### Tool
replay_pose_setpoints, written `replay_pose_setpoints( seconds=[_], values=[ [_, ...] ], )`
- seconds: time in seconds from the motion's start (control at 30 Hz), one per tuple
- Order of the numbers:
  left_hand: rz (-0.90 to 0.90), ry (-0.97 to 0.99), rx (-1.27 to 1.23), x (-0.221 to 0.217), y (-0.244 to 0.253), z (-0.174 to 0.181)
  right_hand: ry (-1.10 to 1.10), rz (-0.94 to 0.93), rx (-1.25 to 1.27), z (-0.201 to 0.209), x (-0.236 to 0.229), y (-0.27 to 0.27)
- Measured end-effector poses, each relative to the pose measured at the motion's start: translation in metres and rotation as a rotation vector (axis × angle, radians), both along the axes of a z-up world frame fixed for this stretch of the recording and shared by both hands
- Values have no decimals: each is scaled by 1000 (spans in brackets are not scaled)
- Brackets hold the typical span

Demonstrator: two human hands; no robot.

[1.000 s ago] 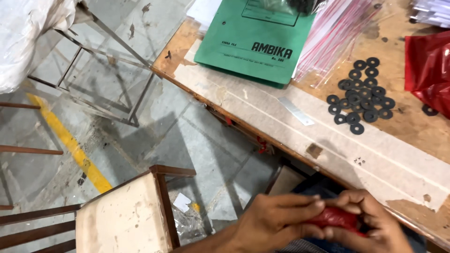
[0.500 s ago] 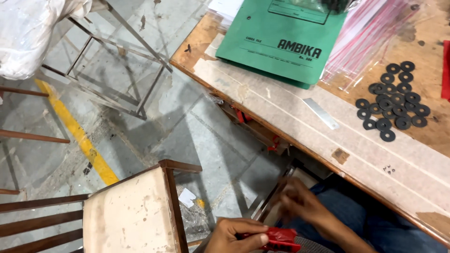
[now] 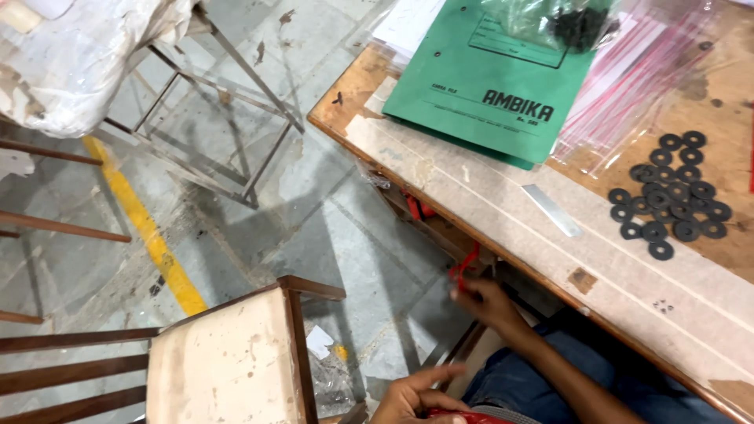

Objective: The person places several metal washers into a small red plastic bag, folds the top of the bag over multiple times, and secures it by tying a red ribbon around the folded top.

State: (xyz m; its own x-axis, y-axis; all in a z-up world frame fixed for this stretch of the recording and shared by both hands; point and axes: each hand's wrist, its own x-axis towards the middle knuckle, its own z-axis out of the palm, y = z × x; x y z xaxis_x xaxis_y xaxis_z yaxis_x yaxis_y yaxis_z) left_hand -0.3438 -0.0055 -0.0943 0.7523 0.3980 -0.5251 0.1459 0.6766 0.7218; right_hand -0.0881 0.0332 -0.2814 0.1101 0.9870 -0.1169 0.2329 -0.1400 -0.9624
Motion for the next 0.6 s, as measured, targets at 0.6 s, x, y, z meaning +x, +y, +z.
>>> replay_pose_setpoints(
  seconds=[0.6],
  values=[
    [76, -167, -330, 138, -9, 30, 220, -187, -6, 170, 88, -234]
  ],
)
